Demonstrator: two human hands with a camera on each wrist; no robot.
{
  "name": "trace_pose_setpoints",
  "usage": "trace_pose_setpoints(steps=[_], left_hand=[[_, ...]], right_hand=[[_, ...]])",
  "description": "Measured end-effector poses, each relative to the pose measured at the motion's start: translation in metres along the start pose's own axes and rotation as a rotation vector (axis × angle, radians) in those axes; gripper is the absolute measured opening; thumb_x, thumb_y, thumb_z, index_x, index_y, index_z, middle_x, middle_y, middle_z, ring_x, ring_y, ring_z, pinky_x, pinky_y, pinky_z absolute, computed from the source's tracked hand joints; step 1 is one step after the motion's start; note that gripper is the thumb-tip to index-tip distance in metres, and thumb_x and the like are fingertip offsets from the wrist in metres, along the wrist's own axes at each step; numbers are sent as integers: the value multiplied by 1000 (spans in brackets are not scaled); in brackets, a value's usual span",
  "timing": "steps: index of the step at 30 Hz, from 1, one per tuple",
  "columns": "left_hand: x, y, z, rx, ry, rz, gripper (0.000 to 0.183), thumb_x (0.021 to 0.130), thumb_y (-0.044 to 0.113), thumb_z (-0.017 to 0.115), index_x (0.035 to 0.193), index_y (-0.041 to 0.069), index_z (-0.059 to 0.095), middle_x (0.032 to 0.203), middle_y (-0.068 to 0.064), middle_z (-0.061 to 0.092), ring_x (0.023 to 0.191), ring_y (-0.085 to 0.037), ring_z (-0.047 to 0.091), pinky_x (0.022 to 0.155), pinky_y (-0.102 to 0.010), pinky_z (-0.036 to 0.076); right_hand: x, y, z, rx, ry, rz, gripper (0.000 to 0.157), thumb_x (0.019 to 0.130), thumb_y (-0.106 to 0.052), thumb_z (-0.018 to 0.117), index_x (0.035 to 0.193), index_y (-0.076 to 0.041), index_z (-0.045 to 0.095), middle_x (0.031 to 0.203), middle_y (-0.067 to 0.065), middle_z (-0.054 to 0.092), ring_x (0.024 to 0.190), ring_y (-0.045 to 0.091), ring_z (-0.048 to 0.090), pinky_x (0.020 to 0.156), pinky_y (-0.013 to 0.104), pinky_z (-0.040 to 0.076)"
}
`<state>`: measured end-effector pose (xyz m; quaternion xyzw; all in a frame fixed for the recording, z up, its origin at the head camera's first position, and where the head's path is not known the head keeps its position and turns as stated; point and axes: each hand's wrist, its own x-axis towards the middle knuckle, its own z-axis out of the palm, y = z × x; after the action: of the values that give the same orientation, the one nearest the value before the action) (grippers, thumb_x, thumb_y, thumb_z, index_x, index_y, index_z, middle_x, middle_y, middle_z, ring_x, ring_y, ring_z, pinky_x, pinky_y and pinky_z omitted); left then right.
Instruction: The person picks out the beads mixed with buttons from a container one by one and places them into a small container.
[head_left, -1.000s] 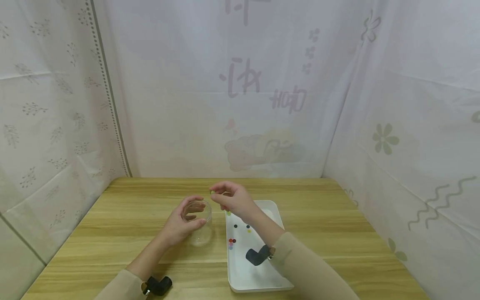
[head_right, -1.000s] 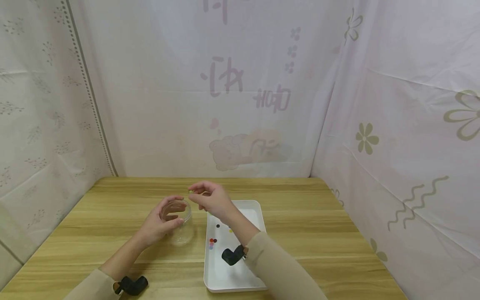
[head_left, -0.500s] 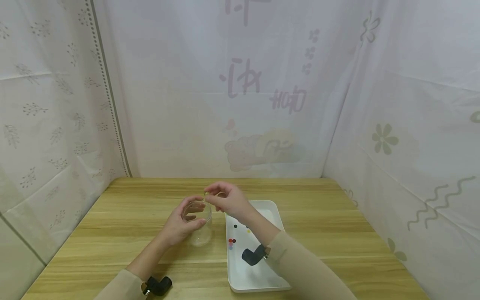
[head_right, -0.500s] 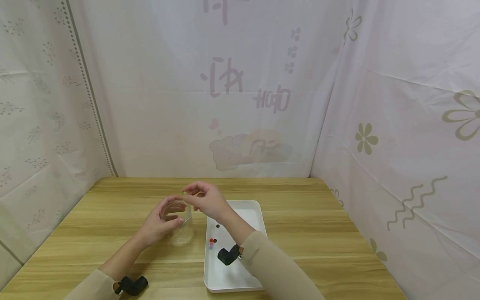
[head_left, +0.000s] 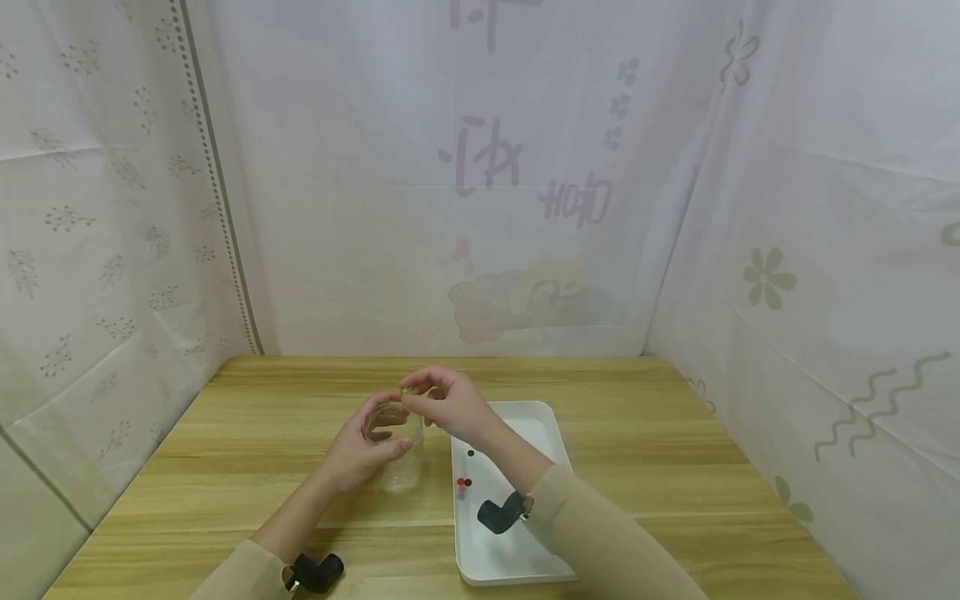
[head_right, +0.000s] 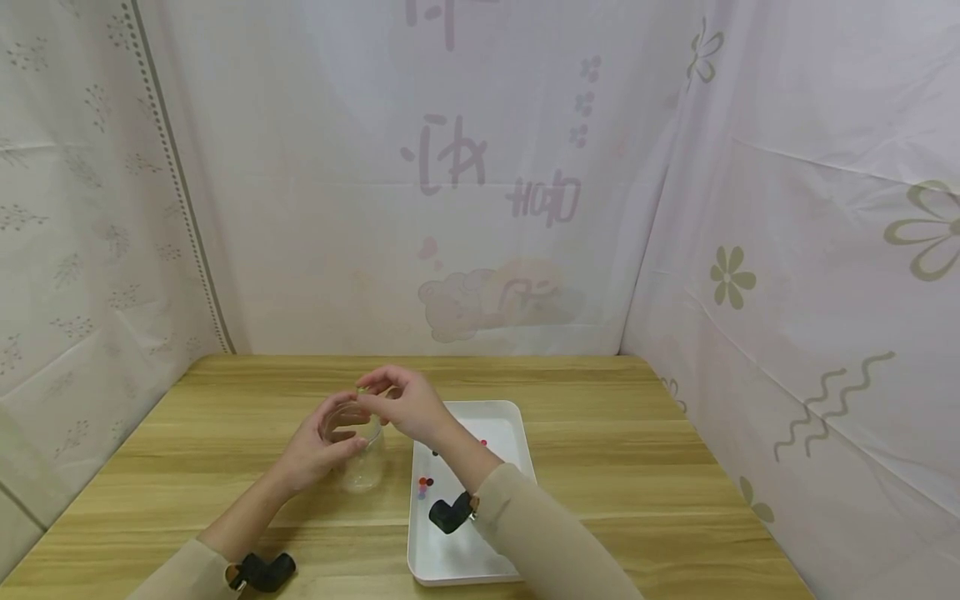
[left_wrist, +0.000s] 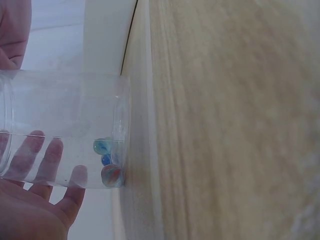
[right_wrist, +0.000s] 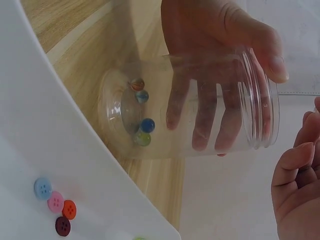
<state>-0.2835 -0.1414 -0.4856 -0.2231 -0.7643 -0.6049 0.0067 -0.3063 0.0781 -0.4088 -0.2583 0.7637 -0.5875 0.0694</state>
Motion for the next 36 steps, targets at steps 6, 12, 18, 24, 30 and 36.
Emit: trace_pose_setpoints(steps=[6, 12, 18, 24, 30, 36], left_hand=[[-1, -1, 0, 8, 8, -11, 69, 98, 16, 79, 157, 5, 44, 151, -24, 62, 141, -45, 58, 116, -66, 49], [-1, 0, 0, 11, 1, 6, 65, 100, 13, 77, 157, 8, 46, 152, -21, 62, 140, -44, 59, 115, -68, 49], [0, -1, 0, 9, 1, 30, 63, 99, 14, 78, 155, 8, 48, 150, -22, 63, 139, -45, 60, 114, -70, 49], [0, -2, 0, 6, -10, 31, 62, 99, 16, 77, 154, 10, 48, 150, -25, 62, 139, -46, 60, 114, -70, 48], [-1, -1, -1, 2, -12, 33, 63, 99, 17, 78, 154, 9, 48, 150, -32, 60, 140, -47, 58, 115, -72, 47], [0, -1, 0, 8, -6, 28, 64, 99, 17, 78, 154, 5, 48, 150, -32, 60, 141, -47, 58, 114, -71, 48]], right_hand=[[0, 1, 4, -48, -13, -13, 25, 103, -22, 76, 126, -11, 76, 110, 8, 73, 71, 12, 62, 65, 23, 54], [0, 1, 4, -67, 1, 5, 36, 102, -25, 78, 136, -13, 73, 130, 11, 72, 72, 12, 56, 59, 21, 45], [-2, 1, -1, -50, 8, 27, 44, 101, -30, 80, 142, -19, 69, 140, 4, 69, 76, 11, 56, 62, 22, 45], [-4, 8, -6, -60, 26, 34, 43, 101, -31, 80, 142, -22, 69, 140, 2, 68, 76, 13, 58, 69, 24, 50], [-5, 14, -12, -47, 47, 43, 42, 101, -31, 81, 141, -22, 70, 140, 2, 69, 76, 13, 61, 71, 25, 52], [-8, 20, -19, -47, 59, 47, 43, 101, -31, 80, 142, -25, 69, 139, 3, 69, 78, 16, 62, 69, 25, 51]])
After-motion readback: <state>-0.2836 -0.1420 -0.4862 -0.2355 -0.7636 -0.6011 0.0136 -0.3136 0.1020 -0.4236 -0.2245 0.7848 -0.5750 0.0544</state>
